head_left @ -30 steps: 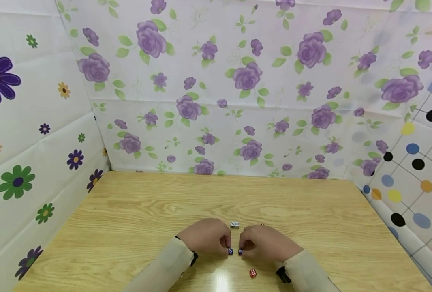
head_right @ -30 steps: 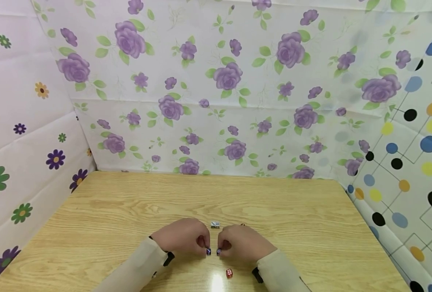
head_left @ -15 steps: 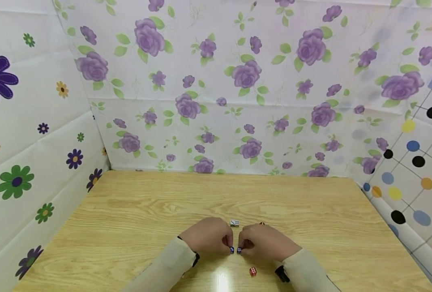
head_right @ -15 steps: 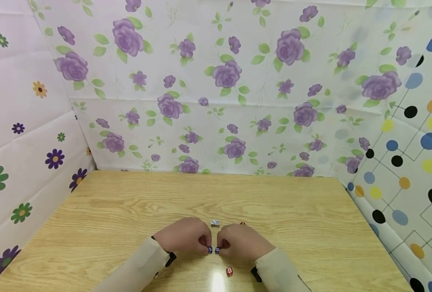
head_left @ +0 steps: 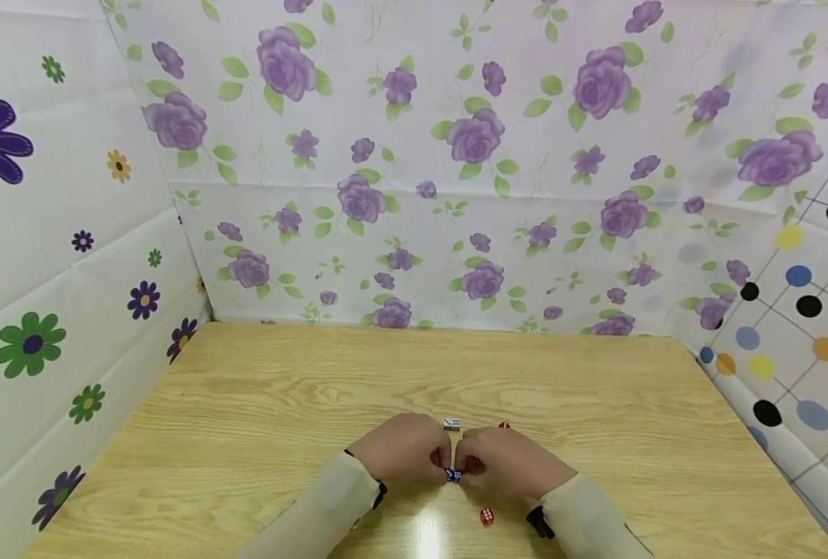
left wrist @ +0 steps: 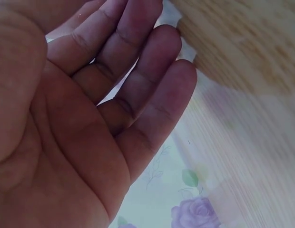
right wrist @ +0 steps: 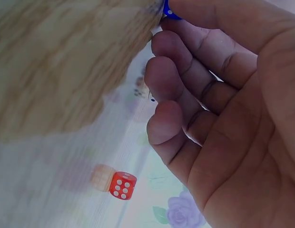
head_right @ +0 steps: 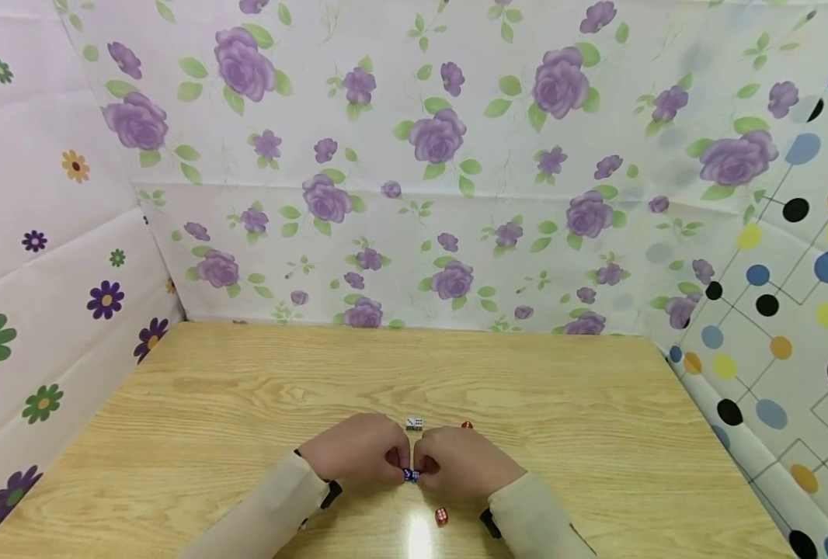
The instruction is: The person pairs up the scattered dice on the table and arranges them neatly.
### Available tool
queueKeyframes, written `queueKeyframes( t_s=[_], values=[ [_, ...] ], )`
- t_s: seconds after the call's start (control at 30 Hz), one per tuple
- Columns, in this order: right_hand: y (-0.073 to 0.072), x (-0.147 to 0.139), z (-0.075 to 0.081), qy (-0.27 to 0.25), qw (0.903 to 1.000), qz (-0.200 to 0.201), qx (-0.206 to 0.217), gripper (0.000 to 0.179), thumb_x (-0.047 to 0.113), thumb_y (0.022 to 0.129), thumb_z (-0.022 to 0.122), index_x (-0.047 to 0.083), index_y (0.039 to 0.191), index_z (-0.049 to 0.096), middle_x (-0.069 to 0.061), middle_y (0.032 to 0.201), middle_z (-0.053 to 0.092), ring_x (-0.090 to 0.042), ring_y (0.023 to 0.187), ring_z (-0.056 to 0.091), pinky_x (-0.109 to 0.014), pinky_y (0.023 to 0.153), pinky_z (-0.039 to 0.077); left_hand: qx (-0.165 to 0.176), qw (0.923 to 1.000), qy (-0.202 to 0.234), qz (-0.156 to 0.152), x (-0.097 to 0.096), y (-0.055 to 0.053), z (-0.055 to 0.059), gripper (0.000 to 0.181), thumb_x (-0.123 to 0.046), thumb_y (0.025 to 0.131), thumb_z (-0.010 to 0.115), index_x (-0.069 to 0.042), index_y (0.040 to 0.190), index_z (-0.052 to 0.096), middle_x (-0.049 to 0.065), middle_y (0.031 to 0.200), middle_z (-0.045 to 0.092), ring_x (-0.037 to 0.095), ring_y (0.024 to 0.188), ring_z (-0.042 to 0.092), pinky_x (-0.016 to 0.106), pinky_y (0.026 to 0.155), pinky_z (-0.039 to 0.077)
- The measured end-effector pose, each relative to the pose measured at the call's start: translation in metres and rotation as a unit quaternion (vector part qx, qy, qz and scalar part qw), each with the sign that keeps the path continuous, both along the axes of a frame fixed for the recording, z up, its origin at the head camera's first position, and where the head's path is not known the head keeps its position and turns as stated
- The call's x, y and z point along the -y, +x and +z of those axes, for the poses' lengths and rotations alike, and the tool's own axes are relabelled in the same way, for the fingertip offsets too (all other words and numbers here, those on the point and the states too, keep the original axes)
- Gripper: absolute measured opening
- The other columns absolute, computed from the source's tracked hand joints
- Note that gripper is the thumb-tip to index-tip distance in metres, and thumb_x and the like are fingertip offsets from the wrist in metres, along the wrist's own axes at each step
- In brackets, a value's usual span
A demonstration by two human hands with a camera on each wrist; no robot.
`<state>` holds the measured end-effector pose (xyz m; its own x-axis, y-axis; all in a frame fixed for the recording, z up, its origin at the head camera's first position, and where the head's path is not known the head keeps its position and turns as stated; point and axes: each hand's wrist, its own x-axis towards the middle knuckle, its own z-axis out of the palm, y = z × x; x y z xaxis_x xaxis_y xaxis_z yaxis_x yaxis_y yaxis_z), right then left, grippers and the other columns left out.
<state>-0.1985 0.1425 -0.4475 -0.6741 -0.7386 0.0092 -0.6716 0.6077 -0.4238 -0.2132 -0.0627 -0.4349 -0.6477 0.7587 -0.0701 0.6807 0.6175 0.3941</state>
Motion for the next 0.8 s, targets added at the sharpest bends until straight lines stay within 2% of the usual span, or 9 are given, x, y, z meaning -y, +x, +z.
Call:
queueKeyframes(
  t_s=[0.33, 0.6, 0.8],
  values=[
    [-0.0007, 0.0001, 0.0019, -0.001, 0.9997, 0.008, -0.024, 0.006, 0.02, 0.085, 0.071, 0.026, 0.084, 0.068, 0.021, 0.078, 0.053, 0.002, 0.068, 0.051, -0.016, 0.062, 0.043, -0.007, 1.0, -0.004, 0.0, -0.0004, -0.0002, 0.0007, 0.014, -0.021, 0.081, 0.073, -0.029, 0.071, 0.068, -0.022, 0.064, 0.056, -0.003, 0.056, 0.048, 0.017, 0.058, 0.043],
    [-0.0017, -0.0001, 0.0011, 0.001, 0.9997, 0.006, -0.024, 0.008, 0.019, 0.084, 0.071, 0.025, 0.082, 0.067, 0.02, 0.077, 0.051, 0.001, 0.067, 0.049, -0.016, 0.062, 0.043, -0.009, 0.9999, -0.011, 0.003, -0.0019, -0.0007, 0.0021, 0.009, -0.024, 0.083, 0.073, -0.03, 0.077, 0.07, -0.024, 0.07, 0.058, -0.007, 0.063, 0.053, 0.015, 0.063, 0.045],
    [-0.0011, 0.0, 0.0023, 0.003, 0.9997, 0.001, -0.024, 0.008, 0.019, 0.085, 0.07, 0.026, 0.082, 0.067, 0.02, 0.077, 0.052, 0.001, 0.067, 0.05, -0.016, 0.062, 0.043, -0.023, 0.9996, -0.015, 0.0, -0.0024, -0.0006, 0.0012, 0.012, -0.022, 0.082, 0.073, -0.03, 0.074, 0.069, -0.025, 0.067, 0.056, -0.006, 0.061, 0.051, 0.015, 0.061, 0.044]
  ],
)
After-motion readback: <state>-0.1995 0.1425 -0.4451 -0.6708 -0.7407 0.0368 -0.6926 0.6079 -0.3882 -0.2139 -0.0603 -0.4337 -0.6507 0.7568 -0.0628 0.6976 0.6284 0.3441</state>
